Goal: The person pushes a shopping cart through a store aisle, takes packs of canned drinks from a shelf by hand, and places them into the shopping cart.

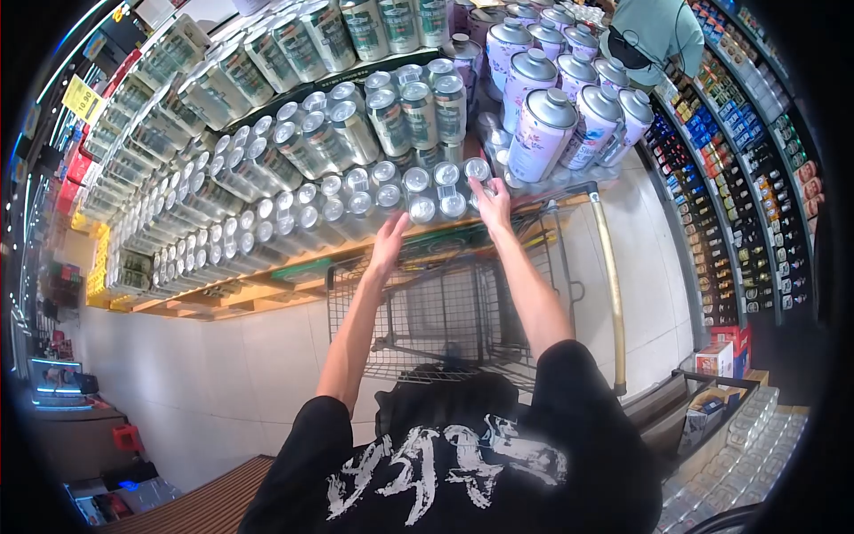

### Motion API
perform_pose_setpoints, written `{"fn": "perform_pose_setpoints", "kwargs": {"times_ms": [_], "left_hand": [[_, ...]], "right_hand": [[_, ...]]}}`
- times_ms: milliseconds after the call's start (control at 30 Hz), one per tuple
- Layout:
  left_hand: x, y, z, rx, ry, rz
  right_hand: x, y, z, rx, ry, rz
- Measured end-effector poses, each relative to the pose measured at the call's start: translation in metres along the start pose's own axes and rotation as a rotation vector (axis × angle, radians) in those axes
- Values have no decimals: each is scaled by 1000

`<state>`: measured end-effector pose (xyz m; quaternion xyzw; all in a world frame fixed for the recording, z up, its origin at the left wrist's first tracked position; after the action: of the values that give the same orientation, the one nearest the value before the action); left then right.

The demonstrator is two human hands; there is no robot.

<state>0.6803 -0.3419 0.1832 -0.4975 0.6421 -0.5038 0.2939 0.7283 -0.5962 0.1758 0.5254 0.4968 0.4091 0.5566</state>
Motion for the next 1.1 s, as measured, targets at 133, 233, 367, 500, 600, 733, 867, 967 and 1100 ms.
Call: {"fn": "perform_pose_setpoints", "kwargs": {"times_ms": [133, 233, 367, 500, 600, 733, 867, 967, 1100], "left_hand": [[12, -3, 20, -34, 40, -64], [13, 10, 30, -21, -32, -59], [15, 20, 26, 19, -24, -90], [23, 36, 7, 78, -21, -76], [35, 43, -30, 137, -4, -129], [46, 58, -99, 163, 45, -33], [45, 91, -139, -88, 108, -15], [41, 134, -150, -216, 103, -118], [31, 202, -162, -378, 147, -97]], "right_hand": [[-4, -4, -20, -108, -28, 3], [-7, -6, -30, -90, 14, 80], [-11, -1, -49, -57, 58, 205], [-20, -13, -65, -33, 97, 208], [-21, -9, -108, -1, 70, 279], [-32, -30, -169, 42, 144, 301], [-29, -55, -220, 153, 203, 384], [-19, -111, -244, 295, 237, 419], [-16, -154, -275, 531, 290, 405]]}}
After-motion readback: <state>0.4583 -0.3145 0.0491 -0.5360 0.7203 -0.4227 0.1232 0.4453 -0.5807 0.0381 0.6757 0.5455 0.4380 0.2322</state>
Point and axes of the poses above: each hand's wrist, its own z-axis towards the middle knuckle, its own x-axis out of the palm, y = z × x, the point moved 4 cm from there along z, towards the middle knuckle, and after that the axes turned 15 degrees about y, right-handed, at the moved point
